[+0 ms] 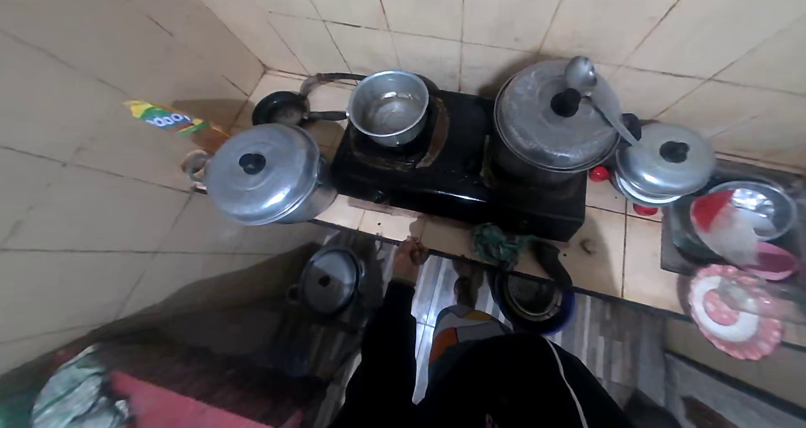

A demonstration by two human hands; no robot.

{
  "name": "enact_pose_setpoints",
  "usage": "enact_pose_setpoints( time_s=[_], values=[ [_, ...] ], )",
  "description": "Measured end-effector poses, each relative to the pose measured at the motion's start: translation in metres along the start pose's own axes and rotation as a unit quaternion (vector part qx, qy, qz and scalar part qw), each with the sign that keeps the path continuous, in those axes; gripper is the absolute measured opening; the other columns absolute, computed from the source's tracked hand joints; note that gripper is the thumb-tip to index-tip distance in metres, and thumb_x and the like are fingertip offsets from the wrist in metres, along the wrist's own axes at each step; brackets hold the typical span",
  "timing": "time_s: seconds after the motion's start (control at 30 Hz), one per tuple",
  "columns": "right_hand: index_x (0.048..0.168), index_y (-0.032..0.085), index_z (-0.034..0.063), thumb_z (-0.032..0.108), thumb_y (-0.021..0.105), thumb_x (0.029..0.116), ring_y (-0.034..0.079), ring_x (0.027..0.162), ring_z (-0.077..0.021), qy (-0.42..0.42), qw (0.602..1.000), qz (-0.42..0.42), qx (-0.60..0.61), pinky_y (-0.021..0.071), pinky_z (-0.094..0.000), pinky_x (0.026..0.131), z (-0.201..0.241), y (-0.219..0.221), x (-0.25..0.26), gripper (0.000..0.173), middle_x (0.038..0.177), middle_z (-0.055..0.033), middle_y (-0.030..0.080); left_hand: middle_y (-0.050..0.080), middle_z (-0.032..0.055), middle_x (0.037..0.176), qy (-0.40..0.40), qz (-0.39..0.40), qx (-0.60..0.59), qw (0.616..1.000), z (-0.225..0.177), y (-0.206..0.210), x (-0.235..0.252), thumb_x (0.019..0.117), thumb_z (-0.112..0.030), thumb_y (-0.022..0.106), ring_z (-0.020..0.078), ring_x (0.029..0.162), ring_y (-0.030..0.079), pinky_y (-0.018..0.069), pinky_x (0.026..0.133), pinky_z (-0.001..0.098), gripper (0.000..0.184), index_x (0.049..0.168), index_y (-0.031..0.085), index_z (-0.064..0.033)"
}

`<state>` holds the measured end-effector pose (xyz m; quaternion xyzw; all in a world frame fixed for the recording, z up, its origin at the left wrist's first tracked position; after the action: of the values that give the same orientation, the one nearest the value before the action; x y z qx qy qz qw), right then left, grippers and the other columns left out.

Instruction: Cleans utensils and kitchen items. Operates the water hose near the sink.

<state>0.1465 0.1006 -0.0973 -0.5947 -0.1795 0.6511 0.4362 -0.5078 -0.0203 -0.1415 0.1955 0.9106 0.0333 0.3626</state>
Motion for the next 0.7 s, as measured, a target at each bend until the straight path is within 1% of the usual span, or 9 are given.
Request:
enact_pose_setpoints(
  time_s=[0.1, 0.27, 0.37, 0.5, 0.57, 0.6, 0.63, 0.67, 0.7],
  values=[
    [0.129, 0.065, -0.0077, 0.014, 0.053, 0.1058, 0.064, 0.118, -0.0452, -0.039, 0.998, -0.025, 0.031, 0.0451, -0.059, 0.107, 0.005, 0.0, 0.004, 0.034, 0.124, -0.0316, 0.067, 0.065, 0.0027, 0.078, -0.04, 0.067, -0.03, 0.996, -0.001, 0.028, -0.02, 0.1137, -0.022, 0.024, 0.0116, 0.068, 0.066, 0.0563, 0.064, 0.0249, 0.034, 0.116, 0.052, -0.0023],
    [0.129, 0.067, -0.0034, 0.011, 0.055, 0.1052, 0.065, 0.116, -0.0475, -0.072, 0.994, -0.065, 0.051, 0.0454, -0.065, 0.104, 0.047, -0.011, -0.003, 0.03, 0.124, -0.0295, 0.068, 0.07, 0.0069, 0.09, -0.09, 0.151, -0.058, 0.983, 0.002, 0.076, -0.055, 0.1135, -0.025, 0.021, 0.0183, 0.083, 0.071, 0.0591, 0.076, 0.031, 0.039, 0.114, 0.055, -0.0062],
    [0.13, 0.068, -0.0007, 0.012, 0.055, 0.1058, 0.068, 0.112, -0.044, -0.09, 0.992, -0.075, 0.051, 0.0476, -0.0629, 0.103, 0.083, -0.022, -0.011, 0.03, 0.122, -0.0264, 0.07, 0.073, 0.0091, 0.099, -0.114, 0.211, -0.069, 0.968, 0.01, 0.101, -0.072, 0.1132, -0.028, 0.019, 0.0211, 0.091, 0.073, 0.0602, 0.08, 0.033, 0.043, 0.115, 0.058, -0.0078],
    [0.127, 0.069, -0.0022, 0.011, 0.055, 0.105, 0.07, 0.107, -0.0418, -0.184, 0.977, -0.096, 0.051, 0.0514, -0.06, 0.099, 0.129, -0.035, -0.024, 0.029, 0.118, -0.0254, 0.072, 0.073, 0.0118, 0.106, -0.148, 0.283, -0.067, 0.945, 0.021, 0.134, -0.096, 0.1132, -0.03, 0.017, 0.0229, 0.095, 0.073, 0.0606, 0.082, 0.0338, 0.048, 0.118, 0.059, -0.0075],
    [0.126, 0.07, -0.0022, 0.011, 0.054, 0.1049, 0.07, 0.108, -0.0411, -0.219, 0.97, -0.096, 0.041, 0.0521, -0.059, 0.099, 0.154, -0.041, -0.034, 0.029, 0.119, -0.0245, 0.072, 0.074, 0.0121, 0.106, -0.163, 0.32, -0.044, 0.932, 0.028, 0.147, -0.107, 0.113, -0.031, 0.017, 0.0216, 0.093, 0.074, 0.0612, 0.08, 0.0324, 0.05, 0.119, 0.06, -0.0064],
    [0.126, 0.069, -0.0027, 0.01, 0.054, 0.1048, 0.071, 0.107, -0.0398, -0.238, 0.966, -0.095, 0.043, 0.0533, -0.0572, 0.098, 0.164, -0.043, -0.038, 0.029, 0.118, -0.024, 0.072, 0.074, 0.0105, 0.1, -0.168, 0.327, -0.01, 0.93, 0.033, 0.153, -0.111, 0.1132, -0.033, 0.017, 0.019, 0.087, 0.074, 0.0608, 0.077, 0.0297, 0.052, 0.12, 0.06, -0.0055],
    [0.126, 0.069, -0.0032, 0.01, 0.053, 0.1048, 0.072, 0.103, -0.0376, -0.257, 0.961, -0.09, 0.054, 0.0549, -0.0541, 0.096, 0.174, -0.044, -0.041, 0.03, 0.116, -0.0231, 0.072, 0.073, 0.0072, 0.088, -0.166, 0.334, 0.045, 0.927, 0.038, 0.16, -0.116, 0.1134, -0.035, 0.016, 0.0141, 0.077, 0.071, 0.0592, 0.071, 0.0256, 0.054, 0.12, 0.06, -0.0038],
    [0.125, 0.069, -0.0033, 0.011, 0.053, 0.1048, 0.073, 0.099, -0.0348, -0.275, 0.956, -0.084, 0.066, 0.0566, -0.0511, 0.094, 0.183, -0.043, -0.044, 0.03, 0.114, -0.0219, 0.073, 0.07, 0.0041, 0.078, -0.16, 0.35, 0.11, 0.917, 0.044, 0.166, -0.121, 0.113, -0.036, 0.014, 0.0092, 0.065, 0.066, 0.055, 0.062, 0.0211, 0.058, 0.12, 0.06, -0.0024],
    [0.125, 0.069, -0.0027, 0.012, 0.053, 0.105, 0.073, 0.098, -0.0323, -0.287, 0.953, -0.069, 0.074, 0.0573, -0.0485, 0.093, 0.193, -0.04, -0.045, 0.03, 0.114, -0.0207, 0.073, 0.067, 0.002, 0.073, -0.155, 0.371, 0.165, 0.901, 0.05, 0.173, -0.128, 0.113, -0.037, 0.012, 0.0062, 0.059, 0.061, 0.0505, 0.056, 0.0185, 0.06, 0.121, 0.059, -0.0012]
  ],
)
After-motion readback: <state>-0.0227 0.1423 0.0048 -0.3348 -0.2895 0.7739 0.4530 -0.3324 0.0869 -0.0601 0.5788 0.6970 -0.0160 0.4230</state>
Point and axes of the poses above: each hand's wrist, its own x-axis towards the middle knuckle, its own y-axis out of the palm, z = x × y, the point moved 5 cm from there along x, towards the middle knuckle
